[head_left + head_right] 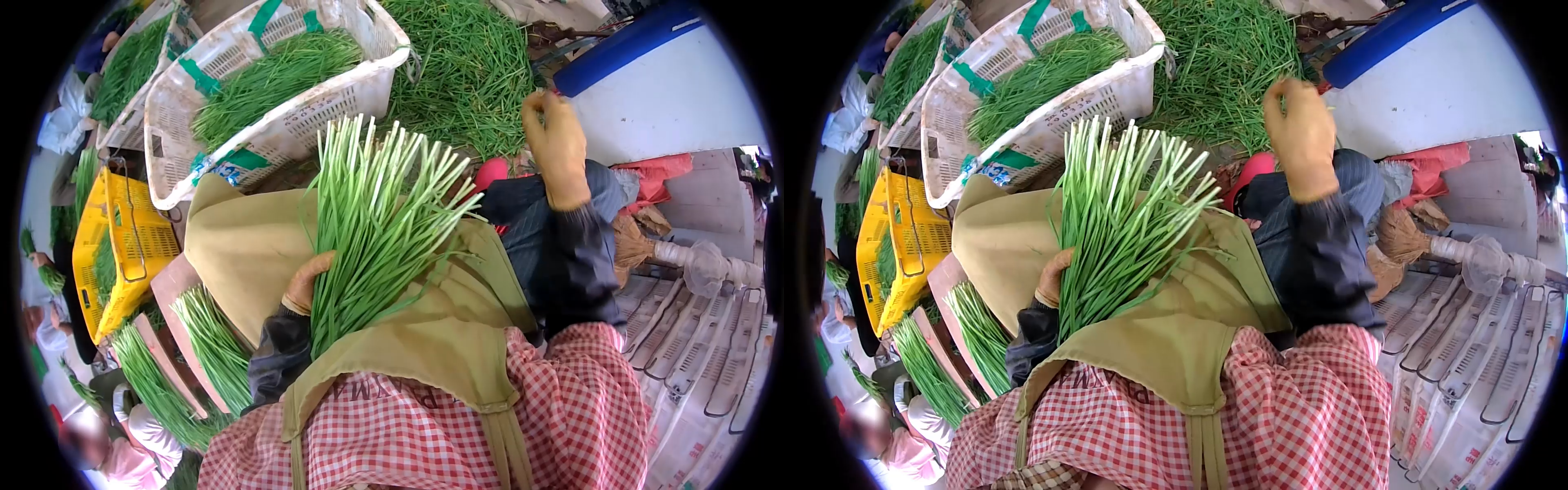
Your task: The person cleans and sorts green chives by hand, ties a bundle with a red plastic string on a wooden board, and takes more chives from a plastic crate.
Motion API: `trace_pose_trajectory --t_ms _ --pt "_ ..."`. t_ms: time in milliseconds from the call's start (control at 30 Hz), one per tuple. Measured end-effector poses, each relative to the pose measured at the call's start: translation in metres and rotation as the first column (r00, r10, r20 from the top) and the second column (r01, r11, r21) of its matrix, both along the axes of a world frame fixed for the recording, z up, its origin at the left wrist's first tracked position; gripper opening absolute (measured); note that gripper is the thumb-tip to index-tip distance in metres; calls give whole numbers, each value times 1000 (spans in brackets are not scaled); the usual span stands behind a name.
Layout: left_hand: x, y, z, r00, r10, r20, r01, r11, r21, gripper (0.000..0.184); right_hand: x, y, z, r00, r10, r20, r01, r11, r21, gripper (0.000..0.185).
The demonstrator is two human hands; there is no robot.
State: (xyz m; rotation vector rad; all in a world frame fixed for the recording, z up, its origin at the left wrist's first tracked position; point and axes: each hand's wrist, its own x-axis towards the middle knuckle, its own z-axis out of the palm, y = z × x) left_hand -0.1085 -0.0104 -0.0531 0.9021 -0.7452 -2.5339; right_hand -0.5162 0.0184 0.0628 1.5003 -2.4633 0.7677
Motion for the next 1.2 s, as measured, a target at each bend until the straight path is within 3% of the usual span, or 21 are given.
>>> trace_pose_trajectory --t_ms 67,133,200,267,333,467,533,600,633,667,733,800,867,933,967,1000,1033,1067,1100,1167,1200 --pt "-1 0 0 997 24 -71 -13 988 157 29 36 22 7 904 314 289 -289 949 -127 24" --pt "-7 -1 7 995 12 -98 12 971 241 30 68 32 8 838 453 305 -507 852 127 30" --pt "-11 -3 8 985 -28 -170 61 979 194 31 96 38 -10 912 400 89 -406 853 328 34" --pt "-11 -1 8 994 -17 -109 39 979 201 33 103 36 -22 924 377 67 -380 879 288 31" --pt "-7 3 9 999 12 -40 -3 977 213 35 109 35 -23 901 433 10 -401 825 398 26" --pt "-8 3 9 980 -82 -180 128 957 260 38 106 28 -26 840 524 -138 -452 818 356 22" --pt "-5 1 5 970 -148 -193 181 969 166 40 106 21 -26 816 526 -241 -436 832 342 21" --pt "-2 2 1 971 -139 -194 172 971 165 40 108 15 -20 789 500 -357 -260 798 543 17" --pt "0 2 0 972 -130 -194 163 973 165 40 104 10 -19 712 491 -502 -202 828 524 13" --pt "1 1 -1 972 -131 -195 164 973 163 40 96 2 -21 711 490 -504 -201 829 522 13" --pt "1 -1 -1 941 -136 -310 170 982 86 38 65 -17 -30 726 276 -630 -45 933 358 10" --pt "4 1 -3 956 -109 -271 138 986 90 37 -2 -37 -47 740 122 -662 71 964 256 12" --pt "7 6 -3 970 -75 -231 100 990 96 37 -65 -42 -42 883 -188 -431 358 863 357 20" --pt "6 5 0 998 15 -57 -12 998 56 36 -48 -27 -13 919 -156 -362 257 934 249 26" --pt "7 5 -6 991 16 -134 -5 997 82 37 -33 -11 7 951 -111 -288 158 977 146 33" --pt "4 6 -5 990 23 -136 -11 996 87 37 4 -5 33 993 -117 28 106 963 246 42" --pt "1 6 -1 982 30 -189 -5 991 131 38 29 6 35 951 63 303 -105 987 124 41" --pt "-2 5 3 971 34 -238 9 985 175 39 61 11 48 699 40 714 -213 965 154 36" --pt "-4 3 6 976 6 -216 40 978 206 40 80 16 46 550 54 833 -335 928 161 30" --pt "-4 2 2 984 -11 -179 45 981 191 40 99 12 34 723 124 679 -474 804 358 31" --pt "-3 2 1 990 -11 -142 36 984 172 39 104 11 13 800 181 572 -435 832 345 31"
